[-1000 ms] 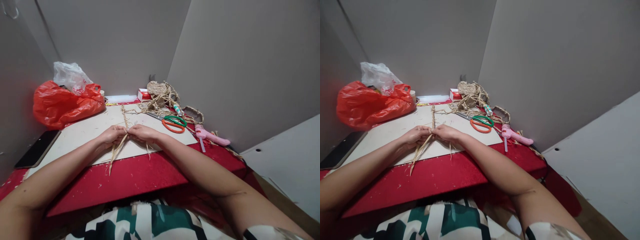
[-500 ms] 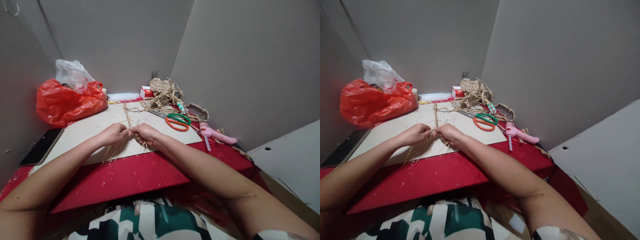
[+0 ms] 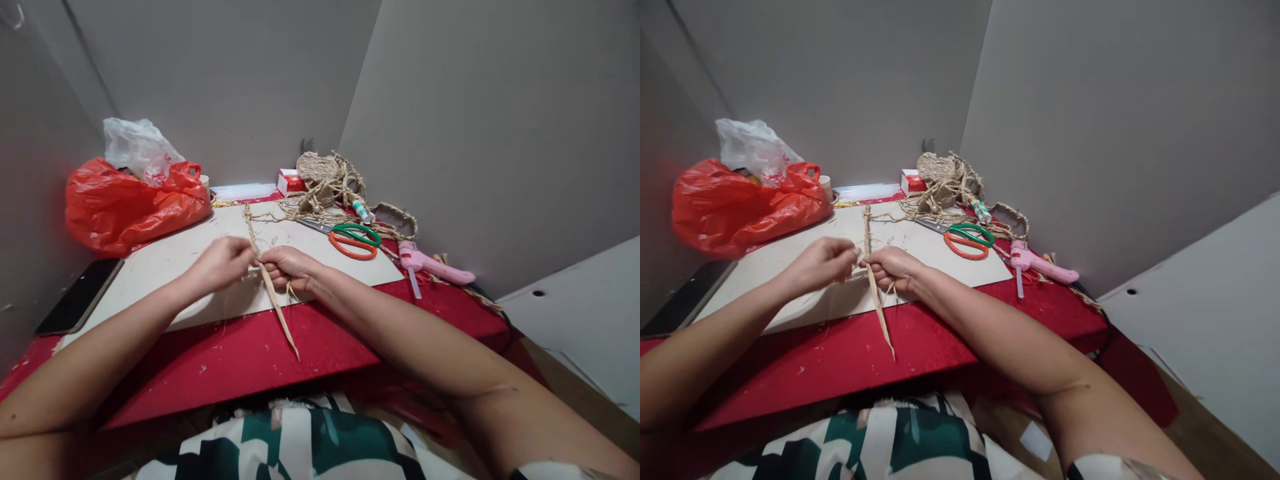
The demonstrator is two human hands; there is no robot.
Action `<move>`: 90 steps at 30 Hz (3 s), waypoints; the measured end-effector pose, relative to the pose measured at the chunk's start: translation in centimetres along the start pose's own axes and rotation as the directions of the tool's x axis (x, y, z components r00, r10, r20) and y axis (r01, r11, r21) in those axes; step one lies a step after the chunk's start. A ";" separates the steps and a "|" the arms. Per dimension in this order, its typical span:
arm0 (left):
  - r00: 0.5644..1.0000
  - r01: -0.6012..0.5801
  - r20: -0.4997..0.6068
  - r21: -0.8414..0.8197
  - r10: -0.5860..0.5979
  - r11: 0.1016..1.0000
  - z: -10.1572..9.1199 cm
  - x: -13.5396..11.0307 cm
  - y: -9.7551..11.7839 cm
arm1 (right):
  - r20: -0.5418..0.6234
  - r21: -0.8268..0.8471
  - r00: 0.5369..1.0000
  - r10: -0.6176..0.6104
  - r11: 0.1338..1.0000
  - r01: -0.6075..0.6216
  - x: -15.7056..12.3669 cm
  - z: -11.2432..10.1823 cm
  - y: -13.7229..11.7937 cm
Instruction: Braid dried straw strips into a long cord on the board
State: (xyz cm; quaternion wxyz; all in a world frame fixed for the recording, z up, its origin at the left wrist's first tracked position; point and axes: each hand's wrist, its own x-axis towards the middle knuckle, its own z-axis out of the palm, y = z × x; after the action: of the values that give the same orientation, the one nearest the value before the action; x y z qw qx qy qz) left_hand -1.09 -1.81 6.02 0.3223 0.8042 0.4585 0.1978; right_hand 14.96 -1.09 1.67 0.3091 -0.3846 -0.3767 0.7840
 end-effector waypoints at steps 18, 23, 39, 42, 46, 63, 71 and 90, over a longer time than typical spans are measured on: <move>0.934 0.329 0.276 -0.426 -0.226 0.843 1.4 2.5 -3.2 | 0.076 -0.787 0.966 -0.247 0.580 0.210 -0.3 -1.4 -0.8; 0.890 0.429 0.386 -0.528 -0.242 0.733 1.5 2.6 -3.5 | 0.076 -0.942 0.925 -0.373 0.278 0.190 -0.3 -0.9 -0.7; 0.951 0.308 0.216 -0.593 -0.222 0.744 3.0 2.1 -3.6 | 0.038 -0.923 0.943 -0.330 0.349 0.159 -1.5 -0.2 -1.1; 0.956 0.294 0.206 -0.656 -0.210 0.695 3.4 1.9 -3.6 | 0.088 -0.960 0.932 -0.351 0.220 0.173 -1.5 0.5 -0.2; 0.967 0.253 0.146 -0.669 -0.210 0.699 3.8 1.7 -3.6 | 0.137 -0.984 0.934 -0.330 0.060 0.166 -2.0 1.3 0.3; 0.951 0.300 0.136 -0.623 -0.277 0.723 3.5 2.1 -3.8 | -0.114 -0.848 0.887 -0.447 0.509 0.148 0.7 -0.6 -8.0; 0.982 0.150 -0.039 -0.427 -0.185 0.892 3.0 2.9 -5.4 | -0.326 -0.941 0.714 -0.619 0.287 -0.180 13.1 -3.2 -10.3; 0.940 -0.076 -0.335 -0.403 -0.070 0.912 1.3 3.6 -6.0 | -0.314 -0.603 0.695 -0.647 0.701 0.381 12.7 -3.3 -11.7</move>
State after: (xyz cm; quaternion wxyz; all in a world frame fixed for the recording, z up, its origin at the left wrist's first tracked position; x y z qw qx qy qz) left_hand -2.15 3.08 1.03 0.3987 0.6728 0.4544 0.4265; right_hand 13.54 16.06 5.31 0.5015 -0.5145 -0.5642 0.4069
